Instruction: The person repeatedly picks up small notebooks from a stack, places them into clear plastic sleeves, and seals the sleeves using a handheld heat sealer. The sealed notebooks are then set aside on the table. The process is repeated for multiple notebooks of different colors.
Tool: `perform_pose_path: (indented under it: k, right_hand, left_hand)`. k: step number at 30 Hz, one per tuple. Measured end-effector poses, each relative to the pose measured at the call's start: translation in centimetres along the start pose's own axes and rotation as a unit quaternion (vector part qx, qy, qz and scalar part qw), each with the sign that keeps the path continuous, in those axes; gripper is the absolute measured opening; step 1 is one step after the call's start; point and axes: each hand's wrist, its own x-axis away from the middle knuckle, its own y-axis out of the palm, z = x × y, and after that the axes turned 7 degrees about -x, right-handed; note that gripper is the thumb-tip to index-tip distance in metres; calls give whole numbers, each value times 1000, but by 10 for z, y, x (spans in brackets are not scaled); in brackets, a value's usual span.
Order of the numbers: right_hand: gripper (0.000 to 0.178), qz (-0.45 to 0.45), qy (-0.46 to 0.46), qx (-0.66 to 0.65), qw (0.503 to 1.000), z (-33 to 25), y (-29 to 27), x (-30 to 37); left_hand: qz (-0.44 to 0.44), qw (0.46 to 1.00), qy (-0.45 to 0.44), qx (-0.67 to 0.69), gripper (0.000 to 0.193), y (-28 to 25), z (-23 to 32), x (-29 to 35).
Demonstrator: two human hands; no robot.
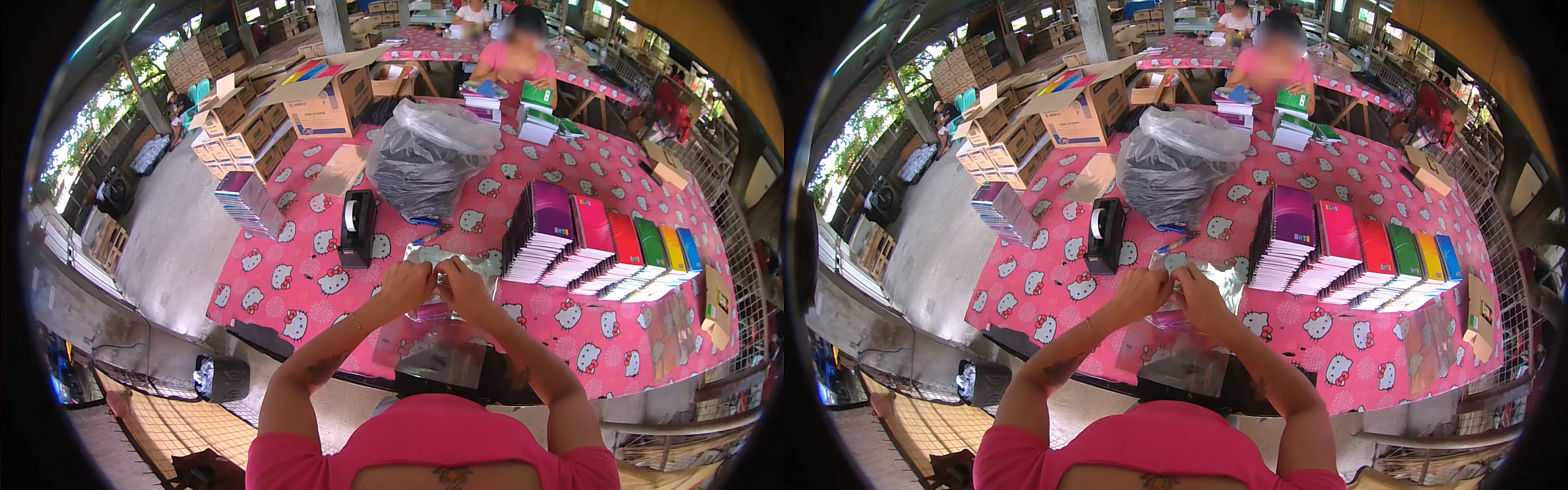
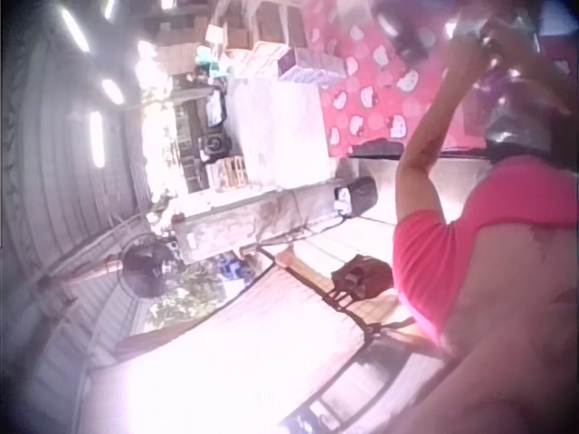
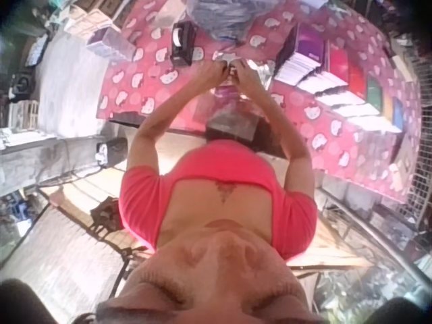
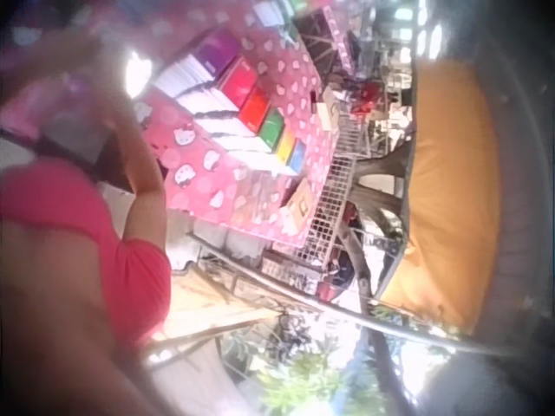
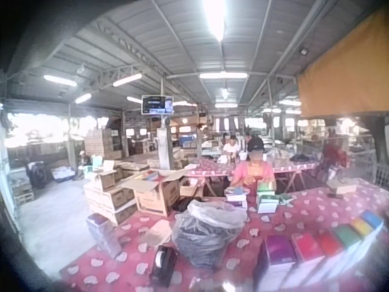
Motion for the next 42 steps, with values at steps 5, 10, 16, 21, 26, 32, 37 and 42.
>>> perform_pose_path:
  k: [5,10,16,21,26,32,37,42]
  right_hand:
    - [49,72,-96,135,983,3,-1,-7]
    - [54,-7,127,-204,971,50,5,-10]
    - [47,19,94,-202,975,46,13,-10]
    - [48,15,123,-205,971,45,9,-7]
    - [47,19,133,-217,967,45,11,-7]
    - [49,40,113,-211,970,46,17,-5]
    - [50,24,86,-217,972,49,16,-7]
    - [53,23,126,-260,957,38,18,-5]
  left_hand:
    - [79,996,35,36,21,10,-19,-7]
    - [32,915,-148,374,35,44,-90,-14]
    - [121,884,-376,250,25,32,-207,21]
    - [208,720,-361,555,12,41,-184,42]
    - [223,907,-348,78,11,53,-195,55]
    - [36,993,54,98,19,-48,-87,-1]
    - [-250,937,240,40,20,-24,-52,-69]
    - [-460,723,-29,514,28,67,-129,-64]
